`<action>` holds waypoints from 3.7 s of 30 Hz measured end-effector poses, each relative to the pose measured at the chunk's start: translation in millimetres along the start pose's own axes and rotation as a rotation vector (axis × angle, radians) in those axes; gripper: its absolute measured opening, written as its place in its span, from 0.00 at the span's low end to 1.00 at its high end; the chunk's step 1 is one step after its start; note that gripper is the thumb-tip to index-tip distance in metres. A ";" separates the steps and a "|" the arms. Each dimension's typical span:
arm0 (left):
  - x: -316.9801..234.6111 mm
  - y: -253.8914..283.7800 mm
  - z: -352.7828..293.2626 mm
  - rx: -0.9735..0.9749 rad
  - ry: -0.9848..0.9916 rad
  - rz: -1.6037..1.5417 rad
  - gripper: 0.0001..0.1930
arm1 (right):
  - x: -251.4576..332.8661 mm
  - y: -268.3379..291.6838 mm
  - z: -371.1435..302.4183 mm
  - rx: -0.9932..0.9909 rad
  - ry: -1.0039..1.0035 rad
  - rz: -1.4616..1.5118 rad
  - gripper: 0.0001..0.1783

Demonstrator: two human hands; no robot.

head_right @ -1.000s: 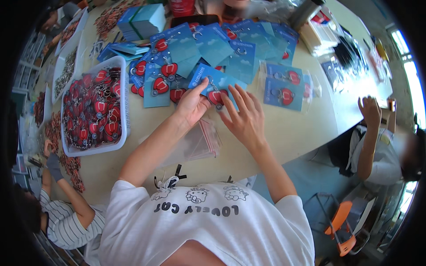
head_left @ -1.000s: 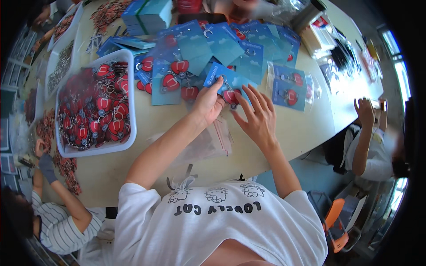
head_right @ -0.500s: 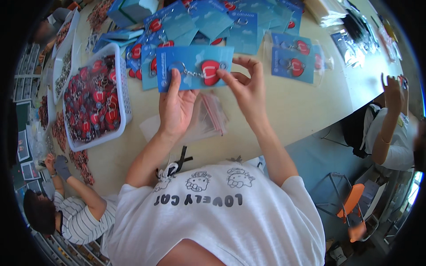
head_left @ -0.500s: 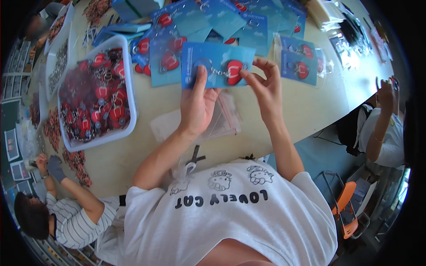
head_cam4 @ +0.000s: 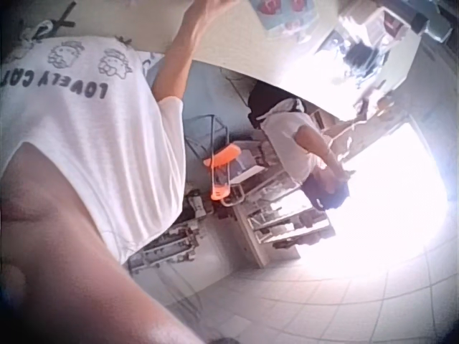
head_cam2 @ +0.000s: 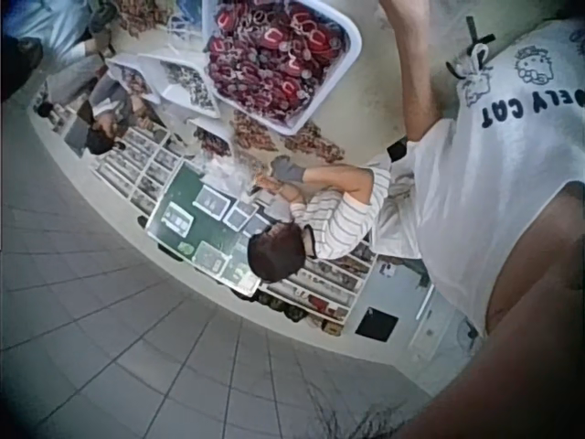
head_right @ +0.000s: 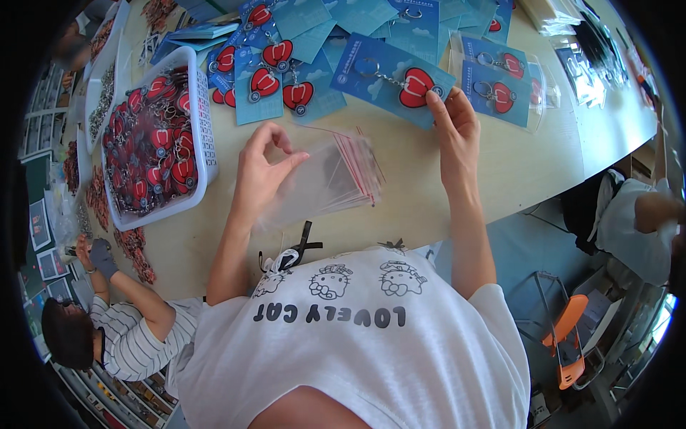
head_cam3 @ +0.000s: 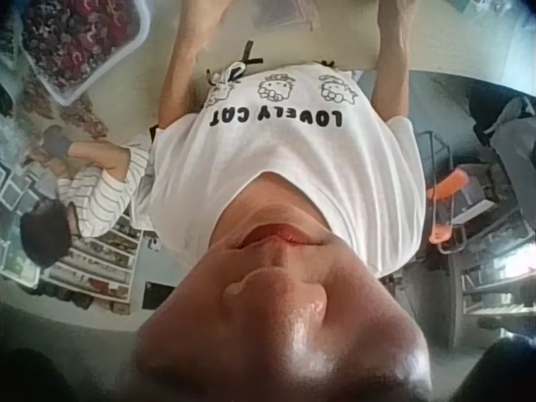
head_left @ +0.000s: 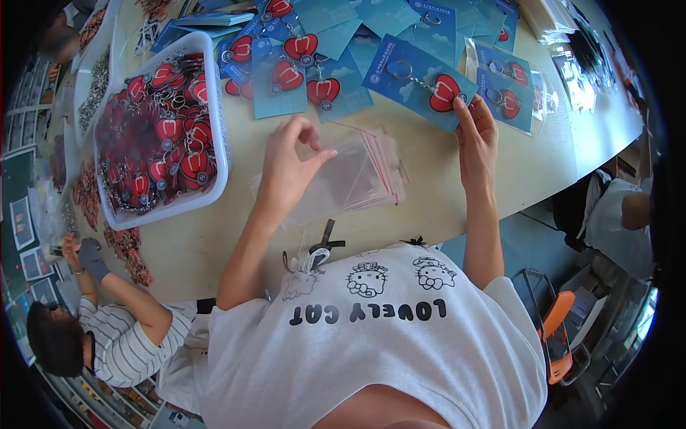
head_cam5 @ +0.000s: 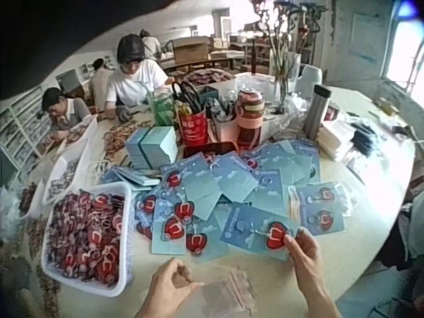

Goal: The person repeatedly picks up heart-shaped keychains attached to blue cards and places them into small clear plastic bags. The person handles the items one by one, opening the bags and inserting the keychains before setting the packaged items aside on the table.

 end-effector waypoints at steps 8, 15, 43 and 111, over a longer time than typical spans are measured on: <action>16.2 -9.4 3.0 0.199 0.319 -0.569 0.14 | 22.5 -26.7 17.5 0.305 0.062 -0.192 0.16; 15.5 -8.4 4.1 0.171 0.274 -0.674 0.14 | 34.9 -53.8 14.7 0.611 0.074 -0.271 0.16; -6.8 -26.1 5.8 0.368 0.231 -0.545 0.11 | 34.9 -70.8 -27.0 0.540 0.236 -0.467 0.07; -42.5 2.4 -8.7 -0.396 -0.293 -0.664 0.38 | 92.2 -119.2 -40.8 0.120 0.621 -0.409 0.10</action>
Point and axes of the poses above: each hand's wrist, its own z-axis towards the middle knuckle, its own y-axis out of the back of the hand, x = y × z, the point moved 9 cm from there along z, towards the middle knuckle, and after that the axes turned 7 degrees about -z, right-handed, at the moved point
